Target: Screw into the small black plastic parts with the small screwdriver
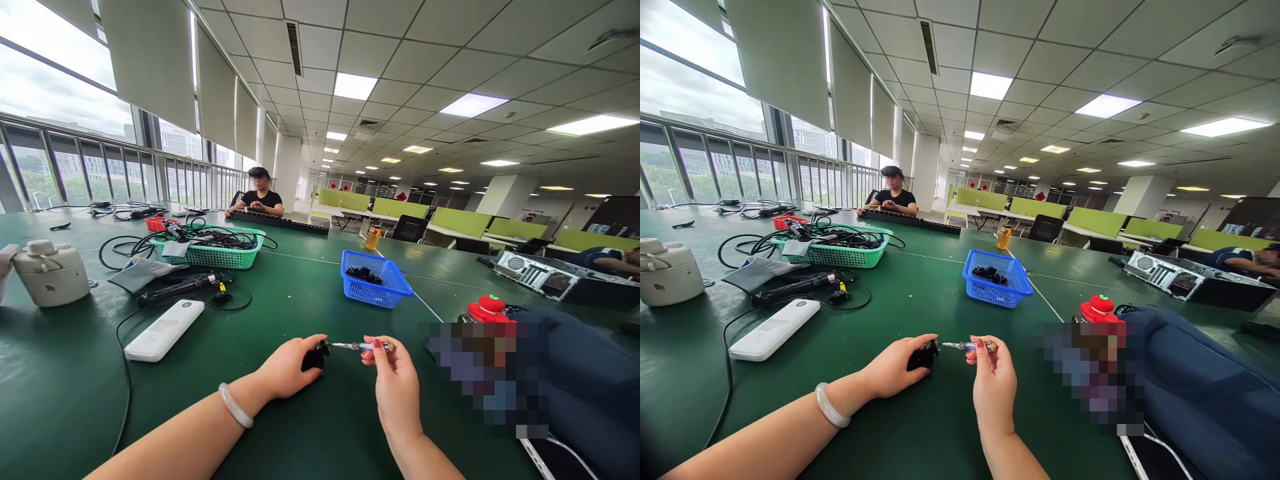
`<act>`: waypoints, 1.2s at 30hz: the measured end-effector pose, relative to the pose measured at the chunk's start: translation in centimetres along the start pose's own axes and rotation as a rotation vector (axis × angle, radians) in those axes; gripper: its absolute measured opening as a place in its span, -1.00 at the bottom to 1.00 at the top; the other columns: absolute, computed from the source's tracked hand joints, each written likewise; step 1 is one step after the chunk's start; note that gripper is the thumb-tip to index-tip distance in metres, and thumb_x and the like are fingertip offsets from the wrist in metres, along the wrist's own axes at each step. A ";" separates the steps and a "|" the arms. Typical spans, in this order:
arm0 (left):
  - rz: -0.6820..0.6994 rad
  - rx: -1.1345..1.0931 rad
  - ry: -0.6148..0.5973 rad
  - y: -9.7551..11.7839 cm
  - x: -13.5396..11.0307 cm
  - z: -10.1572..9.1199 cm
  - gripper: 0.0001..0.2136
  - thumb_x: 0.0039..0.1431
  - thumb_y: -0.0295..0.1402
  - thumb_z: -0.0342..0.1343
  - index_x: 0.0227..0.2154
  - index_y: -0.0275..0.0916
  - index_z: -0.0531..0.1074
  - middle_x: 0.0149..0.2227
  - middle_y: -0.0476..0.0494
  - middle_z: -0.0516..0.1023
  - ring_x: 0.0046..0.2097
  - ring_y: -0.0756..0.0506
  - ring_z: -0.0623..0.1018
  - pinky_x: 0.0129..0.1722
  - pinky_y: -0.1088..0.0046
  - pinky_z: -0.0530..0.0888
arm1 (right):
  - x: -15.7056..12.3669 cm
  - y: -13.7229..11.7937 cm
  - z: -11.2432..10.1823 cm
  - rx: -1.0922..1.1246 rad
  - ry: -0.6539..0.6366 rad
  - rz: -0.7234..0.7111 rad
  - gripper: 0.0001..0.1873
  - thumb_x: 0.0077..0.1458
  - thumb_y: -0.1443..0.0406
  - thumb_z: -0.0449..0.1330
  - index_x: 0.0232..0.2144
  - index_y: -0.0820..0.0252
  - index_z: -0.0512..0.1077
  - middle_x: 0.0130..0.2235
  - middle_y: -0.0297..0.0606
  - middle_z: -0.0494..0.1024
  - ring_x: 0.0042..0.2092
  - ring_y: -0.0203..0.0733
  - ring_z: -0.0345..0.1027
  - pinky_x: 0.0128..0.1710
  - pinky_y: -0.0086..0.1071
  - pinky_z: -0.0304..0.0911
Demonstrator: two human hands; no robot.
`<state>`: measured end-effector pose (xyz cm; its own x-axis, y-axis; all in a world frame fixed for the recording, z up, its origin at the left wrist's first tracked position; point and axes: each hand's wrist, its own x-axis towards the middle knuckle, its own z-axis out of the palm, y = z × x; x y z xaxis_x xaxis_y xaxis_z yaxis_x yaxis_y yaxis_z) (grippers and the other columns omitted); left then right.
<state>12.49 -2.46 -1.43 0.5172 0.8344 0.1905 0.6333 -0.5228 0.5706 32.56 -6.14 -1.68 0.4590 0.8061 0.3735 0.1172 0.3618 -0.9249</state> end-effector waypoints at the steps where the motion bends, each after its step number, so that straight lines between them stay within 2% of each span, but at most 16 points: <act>1: 0.004 -0.003 -0.006 0.0 0.0 0.0 -0.39 0.03 -0.31 0.12 0.20 -0.13 0.20 -0.01 -0.16 0.51 -0.02 -0.19 0.49 0.02 0.27 0.39 | 0.0 0.0 0.0 -0.015 0.001 -0.013 -0.59 0.08 -0.02 0.18 -0.30 0.23 0.44 -0.28 -0.14 0.57 -0.40 -0.20 0.42 -0.34 -0.30 0.39; 4: 0.015 0.000 -0.015 -0.2 0.1 0.1 -0.40 0.04 -0.30 0.13 0.20 -0.11 0.22 -0.04 -0.15 0.53 -0.03 -0.18 0.49 0.02 0.27 0.38 | -0.2 -0.1 0.0 -0.063 -0.024 -0.079 -0.63 0.09 0.02 0.17 -0.30 0.22 0.42 -0.23 -0.10 0.57 -0.38 -0.18 0.44 -0.33 -0.29 0.41; 8: 0.015 0.013 -0.014 -0.4 0.1 0.3 -0.45 0.04 -0.29 0.14 0.15 -0.09 0.28 -0.08 -0.16 0.53 -0.06 -0.18 0.49 0.00 0.27 0.39 | -0.9 -0.3 0.1 -0.144 -0.126 -0.191 -0.72 0.15 0.09 0.13 -0.27 0.19 0.42 -0.20 -0.11 0.57 -0.30 -0.14 0.47 -0.27 -0.27 0.43; 13: 0.023 0.019 -0.012 -0.4 0.1 0.2 -0.48 0.04 -0.28 0.15 0.12 -0.08 0.32 -0.08 -0.16 0.52 -0.07 -0.18 0.49 -0.03 0.29 0.40 | -1.9 -0.6 -0.1 -0.201 -0.190 -0.389 -0.84 0.23 0.21 0.07 -0.22 0.15 0.39 -0.23 -0.16 0.54 -0.21 -0.14 0.46 -0.20 -0.28 0.42; 17: 0.023 0.021 -0.029 -0.3 0.1 0.1 -0.49 0.02 -0.29 0.17 0.09 -0.10 0.36 -0.06 -0.16 0.53 -0.06 -0.18 0.49 -0.01 0.29 0.39 | -2.3 -0.8 -0.4 -0.172 -0.191 -0.513 -0.88 0.25 0.30 0.04 -0.16 0.14 0.33 -0.24 -0.18 0.51 -0.22 -0.18 0.45 -0.25 -0.33 0.42; 22: 0.052 0.002 -0.041 -0.2 0.1 0.0 -0.49 -0.01 -0.30 0.20 0.08 -0.11 0.37 -0.05 -0.12 0.54 -0.05 -0.17 0.49 0.00 0.30 0.38 | -2.7 -1.3 -0.1 -0.236 -0.245 -0.637 -0.87 0.24 0.35 0.04 -0.17 0.12 0.34 -0.29 -0.23 0.51 -0.32 -0.25 0.45 -0.31 -0.40 0.42; 26: 0.101 -0.016 -0.058 -0.1 0.0 0.0 -0.48 -0.04 -0.33 0.22 0.06 -0.11 0.39 -0.07 -0.11 0.55 -0.07 -0.16 0.50 -0.04 0.34 0.39 | -2.6 -1.4 0.3 -0.253 -0.285 -0.663 -0.86 0.23 0.34 0.06 -0.16 0.12 0.36 -0.28 -0.22 0.54 -0.29 -0.21 0.48 -0.28 -0.39 0.44; 31: 0.222 -0.055 -0.079 0.1 -0.2 0.0 -0.51 -0.04 -0.35 0.24 0.03 -0.07 0.40 -0.10 -0.05 0.55 -0.11 -0.12 0.50 -0.07 0.38 0.38 | -2.3 -1.5 0.5 -0.217 -0.395 -0.634 -0.80 0.23 0.35 0.07 -0.10 0.08 0.38 -0.30 -0.27 0.54 -0.30 -0.24 0.49 -0.27 -0.41 0.45; 36: 0.289 -0.059 -0.097 0.0 -0.2 0.1 -0.51 -0.06 -0.40 0.25 0.01 -0.04 0.40 -0.09 -0.01 0.55 -0.10 -0.12 0.48 -0.06 0.37 0.36 | -2.3 -1.4 0.7 -0.214 -0.434 -0.606 -0.72 0.23 0.34 0.07 -0.02 0.03 0.39 -0.29 -0.30 0.54 -0.34 -0.26 0.47 -0.30 -0.43 0.45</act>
<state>12.43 -2.65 -1.59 0.7255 0.6305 0.2759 0.4188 -0.7225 0.5502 30.71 -8.16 -1.19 -0.1202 0.6234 0.7726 0.4253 0.7355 -0.5273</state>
